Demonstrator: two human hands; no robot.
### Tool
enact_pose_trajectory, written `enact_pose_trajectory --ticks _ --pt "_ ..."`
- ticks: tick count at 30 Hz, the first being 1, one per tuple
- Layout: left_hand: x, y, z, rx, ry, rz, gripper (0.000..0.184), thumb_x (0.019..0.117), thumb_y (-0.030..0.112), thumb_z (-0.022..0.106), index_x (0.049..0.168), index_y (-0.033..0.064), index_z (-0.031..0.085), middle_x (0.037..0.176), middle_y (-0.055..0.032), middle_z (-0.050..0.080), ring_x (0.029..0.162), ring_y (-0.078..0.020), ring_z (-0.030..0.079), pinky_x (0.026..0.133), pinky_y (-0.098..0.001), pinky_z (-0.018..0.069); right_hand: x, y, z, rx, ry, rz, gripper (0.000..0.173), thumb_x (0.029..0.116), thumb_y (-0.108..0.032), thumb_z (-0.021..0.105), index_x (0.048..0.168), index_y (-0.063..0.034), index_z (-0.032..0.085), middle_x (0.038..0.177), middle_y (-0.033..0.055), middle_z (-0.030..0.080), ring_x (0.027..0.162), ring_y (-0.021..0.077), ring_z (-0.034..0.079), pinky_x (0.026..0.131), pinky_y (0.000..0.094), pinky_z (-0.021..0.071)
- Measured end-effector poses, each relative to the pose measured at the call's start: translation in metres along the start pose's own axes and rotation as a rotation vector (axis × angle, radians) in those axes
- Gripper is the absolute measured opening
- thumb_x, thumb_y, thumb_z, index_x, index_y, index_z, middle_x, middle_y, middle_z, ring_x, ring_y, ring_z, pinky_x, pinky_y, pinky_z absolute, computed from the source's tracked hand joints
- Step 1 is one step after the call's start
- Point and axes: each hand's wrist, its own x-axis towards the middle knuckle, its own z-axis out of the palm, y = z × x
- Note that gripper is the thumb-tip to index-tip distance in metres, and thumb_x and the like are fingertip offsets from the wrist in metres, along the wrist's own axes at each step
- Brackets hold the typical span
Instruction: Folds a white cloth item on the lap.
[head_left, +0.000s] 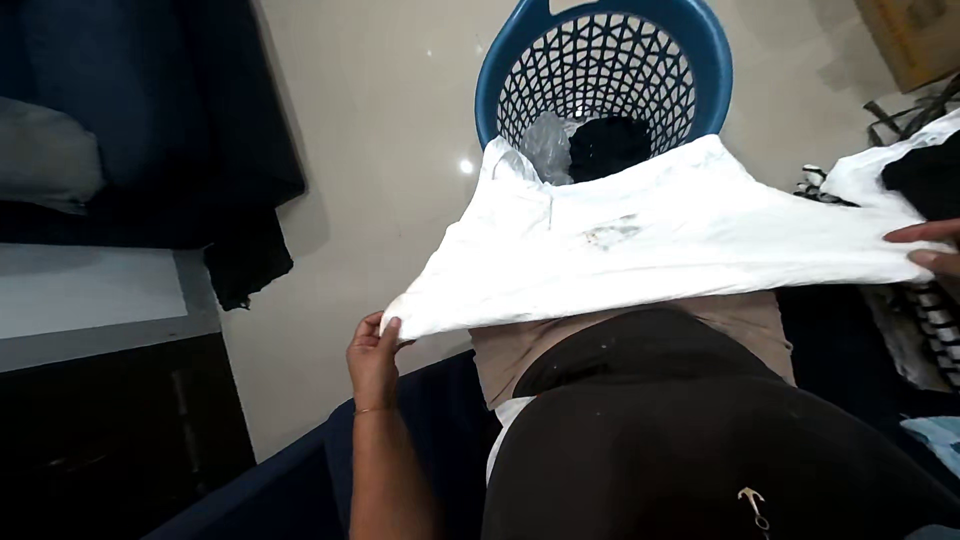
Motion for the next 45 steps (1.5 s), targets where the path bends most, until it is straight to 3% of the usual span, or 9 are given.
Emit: enact_pose_trajectory --ticks 4,10,18,22,29,34,38,41,45 --pt "0.0 -0.025 0.008 0.091 -0.041 -0.109 0.037 0.0968 0.0 0.062 0.132 -0.0056 0.05 0.108 -0.011 0.068 0.082 -0.0122 0.07 0.07 -0.0304 0.0604 -0.006 -0.03 0.02 -0.19 -0.274 0.142 0.03 0.0961 0.011 0.058 0.121 -0.0007 0.069 0.118 0.0307 0.066 0.105 0.0491 0.062 0.09 0.0705 0.0455" --pt "0.01 -0.005 -0.002 0.069 -0.021 0.106 0.041 0.0846 -0.006 0.065 0.124 -0.0021 0.055 0.098 -0.0017 0.065 0.083 -0.0078 0.066 0.075 -0.0276 0.0589 -0.006 -0.018 0.016 -0.178 -0.12 0.218 0.027 0.1046 0.0 0.048 0.12 -0.0078 0.069 0.11 0.0274 0.066 0.078 0.0407 0.067 0.071 0.064 0.0551" --pt "0.006 -0.045 0.005 0.536 -0.225 0.016 0.033 0.0904 -0.001 0.07 0.123 -0.0058 0.065 0.122 -0.0238 0.065 0.109 -0.0285 0.064 0.094 -0.0439 0.0531 -0.016 -0.027 0.055 -0.497 -0.237 0.141 0.036 0.0883 0.012 0.065 0.121 -0.0008 0.069 0.124 0.04 0.057 0.116 0.0618 0.054 0.09 0.0778 0.0428" --pt "0.003 -0.013 0.039 0.821 -0.203 0.097 0.046 0.0971 0.008 0.067 0.14 -0.0044 0.056 0.149 -0.037 0.041 0.139 -0.0518 0.042 0.114 -0.0605 0.0373 -0.018 -0.084 0.07 -0.548 -0.11 0.039 0.027 0.0977 0.0 0.062 0.123 0.0086 0.067 0.134 0.0379 0.055 0.128 0.0591 0.049 0.098 0.0755 0.0419" --pt "-0.003 -0.032 0.131 0.874 -0.295 0.536 0.065 0.1032 0.046 0.053 0.157 0.0116 0.042 0.17 -0.0184 0.02 0.158 -0.0387 0.011 0.12 -0.0725 0.0057 0.022 -0.095 0.164 -0.411 -0.009 -0.379 0.081 0.0966 -0.07 0.042 0.159 -0.0187 0.042 0.17 0.0151 0.021 0.158 0.0391 0.011 0.116 0.0799 0.0054" --pt "0.017 -0.056 0.118 0.697 -0.24 0.381 0.08 0.1004 0.058 0.047 0.164 0.0143 0.026 0.173 -0.0123 0.006 0.159 -0.0332 0.001 0.126 -0.0605 0.0114 0.033 -0.058 0.161 -0.274 0.066 -0.24 0.096 0.0937 -0.077 0.039 0.164 -0.0137 0.026 0.171 0.0194 0.012 0.158 0.0424 0.009 0.122 0.0689 0.0169" --pt "0.049 -0.037 0.112 0.606 -0.254 0.167 0.07 0.1077 0.039 0.047 0.163 0.0046 0.022 0.169 -0.0215 0.016 0.157 -0.0362 0.016 0.124 -0.0612 0.0179 0.038 -0.07 0.149 -0.235 0.077 -0.085 0.097 0.0976 -0.069 0.042 0.164 -0.0024 0.018 0.168 0.0286 0.015 0.155 0.0469 0.017 0.123 0.0631 0.0205" --pt "0.078 -0.008 0.123 0.733 -0.243 0.136 0.058 0.1093 0.037 0.047 0.15 -0.0037 0.046 0.152 -0.028 0.047 0.144 -0.0419 0.042 0.119 -0.0606 0.0303 0.043 -0.106 0.151 -0.29 0.091 -0.227 0.076 0.1024 -0.047 0.053 0.153 0.0082 0.038 0.163 0.0348 0.023 0.149 0.0547 0.025 0.119 0.0686 0.0242" --pt "0.121 0.028 0.156 0.934 -0.322 0.012 0.053 0.1093 0.04 0.045 0.129 -0.0049 0.064 0.133 -0.0292 0.06 0.13 -0.0453 0.054 0.108 -0.0669 0.0384 0.059 -0.179 0.181 0.083 -0.136 -0.326 0.052 0.0996 -0.015 0.065 0.145 0.0068 0.05 0.152 0.026 0.047 0.133 0.0335 0.057 0.107 0.046 0.0511"
